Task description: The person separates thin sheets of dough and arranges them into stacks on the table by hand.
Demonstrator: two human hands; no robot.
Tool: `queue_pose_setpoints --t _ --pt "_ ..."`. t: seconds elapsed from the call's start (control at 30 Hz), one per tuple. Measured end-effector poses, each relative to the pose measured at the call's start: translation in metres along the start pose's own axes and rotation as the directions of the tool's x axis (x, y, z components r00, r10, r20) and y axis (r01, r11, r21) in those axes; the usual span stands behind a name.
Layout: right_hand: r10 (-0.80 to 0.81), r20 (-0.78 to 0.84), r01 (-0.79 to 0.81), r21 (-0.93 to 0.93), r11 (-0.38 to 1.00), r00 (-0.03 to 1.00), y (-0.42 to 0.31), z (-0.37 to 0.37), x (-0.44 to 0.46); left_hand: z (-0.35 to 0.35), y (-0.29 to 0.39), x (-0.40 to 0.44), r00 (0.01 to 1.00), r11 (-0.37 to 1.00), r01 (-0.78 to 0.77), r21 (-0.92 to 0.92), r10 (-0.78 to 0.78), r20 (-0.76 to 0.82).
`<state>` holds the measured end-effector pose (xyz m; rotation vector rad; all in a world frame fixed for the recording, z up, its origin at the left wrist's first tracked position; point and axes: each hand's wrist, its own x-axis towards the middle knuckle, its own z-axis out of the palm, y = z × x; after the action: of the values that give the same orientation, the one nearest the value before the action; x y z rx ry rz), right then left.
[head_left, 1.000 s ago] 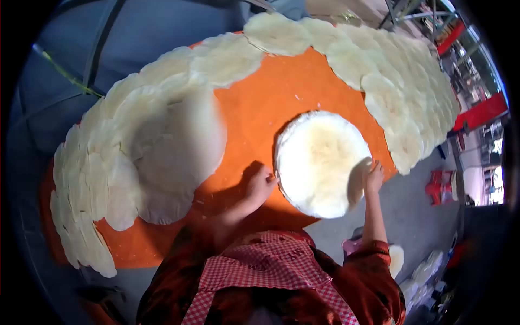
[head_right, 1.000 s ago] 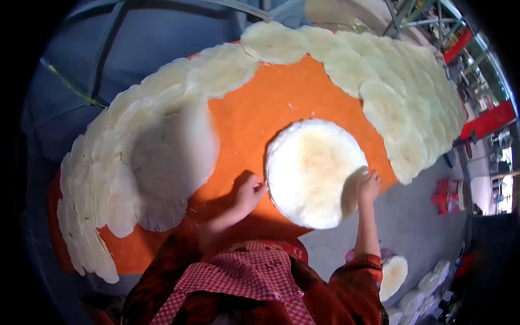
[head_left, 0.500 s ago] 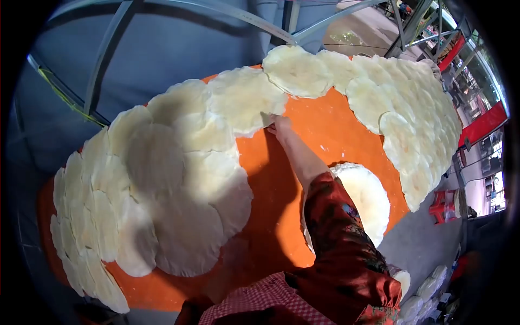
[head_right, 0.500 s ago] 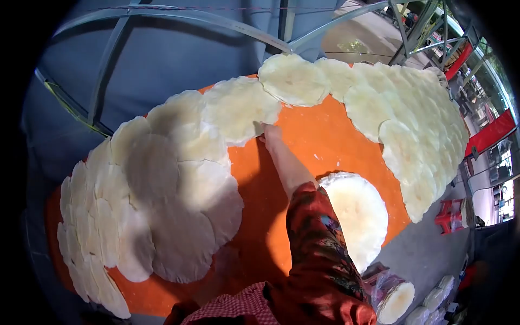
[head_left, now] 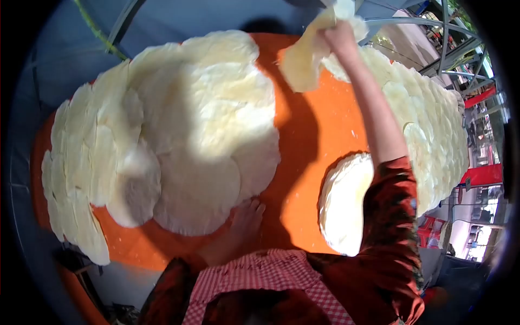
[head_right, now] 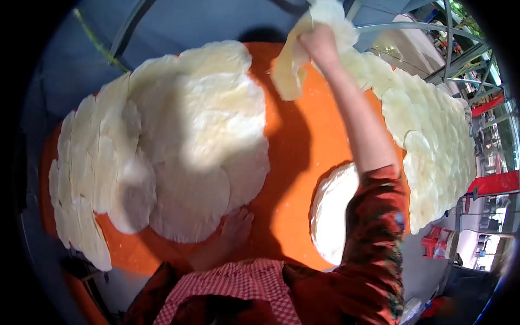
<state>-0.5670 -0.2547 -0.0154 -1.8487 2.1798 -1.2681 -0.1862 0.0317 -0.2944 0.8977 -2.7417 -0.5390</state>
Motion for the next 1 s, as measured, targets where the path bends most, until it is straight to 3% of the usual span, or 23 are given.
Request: queue_pose_setpoints --t 0.03,0.07,0.1,0.17,0.27,0.3,0.37,0.4,0.5,0.53,0.57,0.6,0.63,0.73,0.8,0.83,0.9,0.93,1.0 --pt "-0.082 0.081 0.082 -0.001 0.997 0.993 -0.022 -0.004 0.004 -0.002 0.0 0.002 1.0 1.0 0.0 -0.025 -0.001 -0.025" --pt "0.11 0.301 -0.081 -0.108 0.991 0.947 -0.071 -0.015 -0.005 0.001 -0.001 0.003 0.987 0.998 -0.032 -0.049 0.023 -0.16" --pt "0.098 0.266 -0.008 -0.32 0.947 0.959 -0.079 -0.005 0.003 0.004 0.0 -0.001 0.956 0.996 -0.062 -0.068 0.039 -0.292" --pt "0.15 0.347 -0.049 -0.283 0.958 0.926 -0.173 -0.012 -0.036 -0.001 -0.003 0.002 0.909 0.981 -0.157 -0.111 0.1 -0.405" --pt "-0.095 0.418 0.117 -0.028 0.993 0.904 -0.247 -0.001 -0.064 0.006 -0.011 -0.003 0.941 0.962 -0.2 -0.184 0.136 -0.311" --pt "-0.154 0.32 0.172 -0.026 0.985 0.935 -0.273 0.003 -0.08 -0.002 -0.014 -0.015 0.948 0.909 -0.186 -0.373 0.067 -0.311" --pt "0.042 0.576 -0.188 0.197 0.962 0.817 -0.291 0.001 -0.067 -0.024 -0.02 -0.048 0.96 0.694 -0.148 -0.704 -0.069 -0.27" --pt "0.005 0.577 -0.21 0.289 0.934 0.817 -0.309 0.004 -0.081 -0.034 -0.031 -0.072 0.959 0.587 -0.097 -0.804 -0.161 -0.233" --pt "0.044 0.582 -0.34 0.41 0.846 0.812 -0.314 0.009 -0.129 -0.032 -0.094 -0.146 0.877 0.219 0.27 -0.938 -0.459 0.145" --pt "0.049 0.573 -0.323 0.387 0.864 0.818 -0.303 0.022 -0.146 -0.056 -0.115 -0.176 0.848 -0.129 0.154 -0.98 -0.491 0.198" --pt "0.151 0.552 -0.422 0.405 0.811 0.82 -0.3 0.038 -0.177 -0.086 -0.132 -0.207 0.823 -0.458 0.01 -0.889 -0.502 0.268" --pt "0.187 0.483 -0.401 0.389 0.829 0.856 -0.308 0.058 -0.213 -0.103 -0.147 -0.232 0.798 -0.535 -0.086 -0.841 -0.542 0.263" --pt "0.263 0.549 -0.498 0.337 0.799 0.793 -0.278 0.084 -0.237 -0.117 -0.159 -0.247 0.772 -0.594 -0.186 -0.783 -0.581 0.258" --pt "0.257 0.61 -0.342 0.025 0.939 0.749 -0.169 0.181 -0.323 -0.153 -0.174 -0.27 0.787 -0.599 -0.19 -0.778 -0.567 0.244" --pt "0.363 0.508 -0.34 -0.141 0.93 0.781 -0.108 0.221 -0.369 -0.146 -0.181 -0.272 0.789 -0.64 -0.167 -0.75 -0.543 0.287" --pt "0.461 0.428 -0.429 -0.174 0.886 0.778 -0.126 0.224 -0.386 -0.14 -0.185 -0.269 0.794 -0.661 -0.154 -0.735 -0.526 0.306" --pt "0.512 0.304 -0.532 -0.017 0.846 0.804 -0.125 0.226 -0.402 -0.132 -0.186 -0.262 0.747 -0.653 -0.068 -0.755 -0.534 0.395" --pt "0.419 0.188 -0.416 -0.061 0.908 0.888 -0.116 0.23 -0.408 -0.133 -0.183 -0.259 0.714 -0.627 -0.02 -0.779 -0.554 0.427" --pt "0.498 0.086 -0.469 -0.228 0.853 0.863 -0.111 0.232 -0.423 -0.13 -0.171 -0.258 0.625 -0.556 0.055 -0.83 -0.629 0.463"
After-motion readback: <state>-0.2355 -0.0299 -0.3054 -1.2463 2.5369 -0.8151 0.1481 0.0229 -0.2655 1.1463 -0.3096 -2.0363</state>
